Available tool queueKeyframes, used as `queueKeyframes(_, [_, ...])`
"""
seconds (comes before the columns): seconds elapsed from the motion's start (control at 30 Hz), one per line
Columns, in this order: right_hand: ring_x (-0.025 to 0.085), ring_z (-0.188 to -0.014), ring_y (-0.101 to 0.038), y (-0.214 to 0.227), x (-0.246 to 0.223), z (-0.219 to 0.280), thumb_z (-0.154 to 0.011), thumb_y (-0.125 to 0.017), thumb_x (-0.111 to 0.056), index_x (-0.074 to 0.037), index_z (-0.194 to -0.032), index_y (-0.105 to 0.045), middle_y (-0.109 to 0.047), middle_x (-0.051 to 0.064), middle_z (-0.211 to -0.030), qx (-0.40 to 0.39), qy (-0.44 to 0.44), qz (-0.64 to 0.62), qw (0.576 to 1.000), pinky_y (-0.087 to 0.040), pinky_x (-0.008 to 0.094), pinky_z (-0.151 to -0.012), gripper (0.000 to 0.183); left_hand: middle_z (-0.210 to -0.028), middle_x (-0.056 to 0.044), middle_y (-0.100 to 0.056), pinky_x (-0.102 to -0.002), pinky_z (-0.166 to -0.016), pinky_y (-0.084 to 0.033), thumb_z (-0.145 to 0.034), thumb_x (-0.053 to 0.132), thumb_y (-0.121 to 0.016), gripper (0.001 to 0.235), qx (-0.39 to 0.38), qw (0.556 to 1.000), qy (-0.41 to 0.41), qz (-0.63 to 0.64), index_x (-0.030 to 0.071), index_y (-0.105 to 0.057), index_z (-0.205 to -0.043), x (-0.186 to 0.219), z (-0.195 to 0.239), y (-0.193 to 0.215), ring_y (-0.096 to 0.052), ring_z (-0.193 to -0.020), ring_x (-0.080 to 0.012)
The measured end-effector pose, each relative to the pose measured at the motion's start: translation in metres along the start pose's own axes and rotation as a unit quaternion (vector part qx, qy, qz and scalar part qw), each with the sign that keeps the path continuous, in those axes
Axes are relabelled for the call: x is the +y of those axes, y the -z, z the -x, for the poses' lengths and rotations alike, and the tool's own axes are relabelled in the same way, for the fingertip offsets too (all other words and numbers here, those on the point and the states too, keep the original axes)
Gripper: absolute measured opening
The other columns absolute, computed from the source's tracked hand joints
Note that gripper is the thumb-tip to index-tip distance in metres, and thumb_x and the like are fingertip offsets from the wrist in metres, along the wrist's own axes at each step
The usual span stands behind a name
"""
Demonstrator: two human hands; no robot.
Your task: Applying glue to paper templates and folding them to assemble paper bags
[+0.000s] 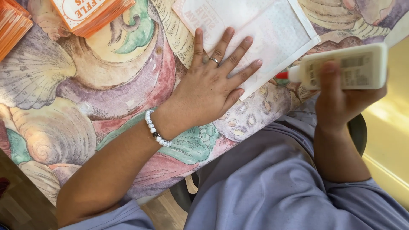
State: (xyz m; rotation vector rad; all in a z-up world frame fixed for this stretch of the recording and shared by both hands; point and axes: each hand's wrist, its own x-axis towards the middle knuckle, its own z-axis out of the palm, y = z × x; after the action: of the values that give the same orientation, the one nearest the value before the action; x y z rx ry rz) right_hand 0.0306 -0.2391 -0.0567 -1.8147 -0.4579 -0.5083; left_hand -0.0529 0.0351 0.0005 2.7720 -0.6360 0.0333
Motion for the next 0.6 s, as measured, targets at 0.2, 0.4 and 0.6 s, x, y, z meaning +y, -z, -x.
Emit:
queueKeyframes(0.2, [0.034,-0.085,-0.069,-0.005,-0.008,0.004,-0.107,-0.078,-0.008,0.006,-0.11,-0.052,-0.061,0.02,-0.095,-0.006,0.024,-0.023,0.999,-0.063,0.043,-0.071,0.03,-0.17,-0.018,-0.014,-0.082,-0.118,-0.001,-0.114,0.037,-0.049,0.055,-0.014,1.0,0.001,0.003,0.02,-0.039,-0.166,0.001,-0.001,0.002,-0.005,-0.154,-0.0481])
queueKeyframes(0.4, [0.043,-0.077,-0.067,-0.001,0.016,0.003,-0.104,-0.068,0.017,-0.004,-0.138,-0.031,-0.057,0.033,-0.097,-0.052,0.132,-0.076,0.987,-0.069,0.054,-0.075,0.054,-0.17,-0.018,-0.018,-0.081,-0.117,0.0,-0.113,0.037,-0.049,0.054,-0.007,1.0,0.009,0.016,0.02,-0.041,-0.164,0.002,-0.001,0.001,-0.006,-0.154,-0.0478])
queueKeyframes(0.6, [0.059,-0.103,-0.055,0.012,0.051,0.01,-0.111,-0.065,0.022,-0.009,-0.145,-0.029,-0.042,0.039,-0.128,0.007,0.101,-0.095,0.99,-0.059,0.072,-0.085,0.058,-0.17,-0.017,-0.016,-0.081,-0.118,-0.001,-0.113,0.036,-0.054,0.055,-0.008,1.0,0.009,0.017,0.021,-0.041,-0.165,0.002,-0.001,0.002,-0.004,-0.154,-0.0471])
